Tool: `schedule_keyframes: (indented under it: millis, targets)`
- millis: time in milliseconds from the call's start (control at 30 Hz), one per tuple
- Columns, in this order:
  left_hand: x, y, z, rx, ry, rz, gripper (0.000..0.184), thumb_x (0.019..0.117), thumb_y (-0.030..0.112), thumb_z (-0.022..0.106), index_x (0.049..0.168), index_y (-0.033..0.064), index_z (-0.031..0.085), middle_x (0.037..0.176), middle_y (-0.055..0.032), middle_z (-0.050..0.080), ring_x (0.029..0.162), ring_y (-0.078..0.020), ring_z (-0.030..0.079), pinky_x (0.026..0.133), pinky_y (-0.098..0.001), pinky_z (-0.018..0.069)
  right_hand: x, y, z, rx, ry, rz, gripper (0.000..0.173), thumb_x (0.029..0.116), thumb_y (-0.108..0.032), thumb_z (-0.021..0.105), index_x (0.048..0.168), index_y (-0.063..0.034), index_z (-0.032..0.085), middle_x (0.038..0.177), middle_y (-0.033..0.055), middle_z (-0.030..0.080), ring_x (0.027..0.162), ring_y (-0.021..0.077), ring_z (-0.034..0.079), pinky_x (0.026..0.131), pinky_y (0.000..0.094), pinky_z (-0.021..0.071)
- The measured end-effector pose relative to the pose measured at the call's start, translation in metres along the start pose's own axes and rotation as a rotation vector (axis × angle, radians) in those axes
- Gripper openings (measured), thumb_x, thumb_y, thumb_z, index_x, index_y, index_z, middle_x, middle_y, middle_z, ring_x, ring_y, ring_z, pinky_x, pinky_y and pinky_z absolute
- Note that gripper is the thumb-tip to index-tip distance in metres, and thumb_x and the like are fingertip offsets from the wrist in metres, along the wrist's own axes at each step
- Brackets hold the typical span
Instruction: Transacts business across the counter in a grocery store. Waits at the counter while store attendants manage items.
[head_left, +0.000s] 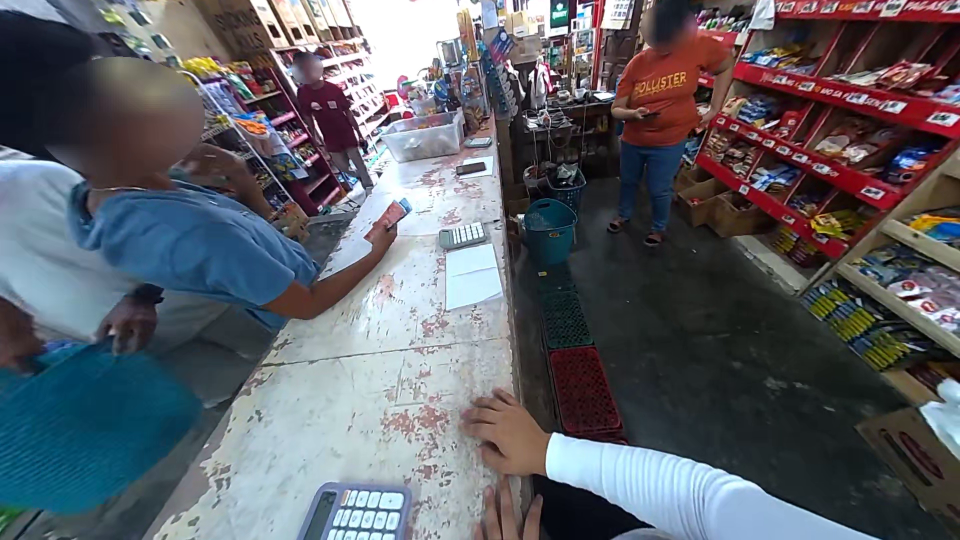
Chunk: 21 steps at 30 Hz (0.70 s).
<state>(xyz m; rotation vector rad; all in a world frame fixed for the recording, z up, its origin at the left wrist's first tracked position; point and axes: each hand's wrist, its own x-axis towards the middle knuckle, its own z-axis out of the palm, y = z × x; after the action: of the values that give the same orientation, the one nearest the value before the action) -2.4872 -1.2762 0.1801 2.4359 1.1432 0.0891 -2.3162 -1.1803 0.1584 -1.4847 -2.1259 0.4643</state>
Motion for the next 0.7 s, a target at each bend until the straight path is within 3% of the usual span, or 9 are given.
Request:
schedule_keyframes:
  millis: [267, 367, 500, 600, 700]
  targets:
    - [-0.002, -0.001, -0.001, 0.001, 0.015, 0.01, 0.052, 0.0962, 0.039, 0.062, 0.142, 0.0143, 0.062, 0.162, -0.0314, 0.026, 0.149, -0.0578, 0.02, 0.116, -0.0734, 0.0144, 0.002, 0.0, 0.0, 0.016, -0.002, -0.001, 0.042, 0.0974, -0.02, 0.057, 0.137, -0.0125, 0.066, 0.15, 0.0089, 0.057, 0.148, 0.0357, 0.041, 0.121, 0.0645, 0.0216]
    - [-0.002, -0.002, 0.0, 0.001, 0.024, 0.021, 0.051, 0.0954, 0.038, 0.063, 0.141, 0.0141, 0.062, 0.16, -0.0323, 0.03, 0.148, -0.0584, 0.021, 0.115, -0.0739, 0.016, 0.002, -0.003, -0.002, -0.042, -0.053, 0.007, 0.045, 0.0989, -0.021, 0.055, 0.143, -0.017, 0.062, 0.157, 0.0099, 0.049, 0.151, 0.0371, 0.035, 0.121, 0.0663, 0.0193]
    - [-0.005, 0.004, 0.001, -0.08, 0.081, 0.011, 0.049, 0.0927, 0.034, 0.069, 0.137, 0.0131, 0.066, 0.158, -0.0289, 0.037, 0.148, -0.0559, 0.025, 0.115, -0.075, 0.0185, -0.005, -0.002, 0.006, -0.128, 0.165, -0.046, 0.05, 0.0939, -0.028, 0.059, 0.143, -0.0218, 0.062, 0.159, 0.0174, 0.045, 0.149, 0.0431, 0.037, 0.116, 0.0716, 0.0282]
    - [-0.005, 0.01, 0.006, -0.11, 0.155, -0.031, 0.046, 0.0895, 0.031, 0.074, 0.133, 0.0167, 0.069, 0.157, -0.0223, 0.043, 0.149, -0.0491, 0.03, 0.116, -0.0702, 0.0232, -0.004, 0.002, 0.009, -0.183, 0.219, -0.098, 0.052, 0.0957, -0.035, 0.051, 0.142, -0.0172, 0.063, 0.152, 0.0139, 0.055, 0.141, 0.0427, 0.049, 0.11, 0.0713, 0.0363]
    - [-0.005, 0.017, 0.004, -0.162, 0.199, -0.067, 0.049, 0.0876, 0.025, 0.077, 0.135, 0.0149, 0.068, 0.158, -0.019, 0.044, 0.15, -0.0443, 0.031, 0.119, -0.0659, 0.0229, -0.002, 0.01, 0.01, -0.172, 0.201, -0.166, 0.051, 0.0971, -0.037, 0.042, 0.128, -0.0115, 0.073, 0.138, 0.0121, 0.066, 0.132, 0.0433, 0.058, 0.107, 0.0733, 0.0363]
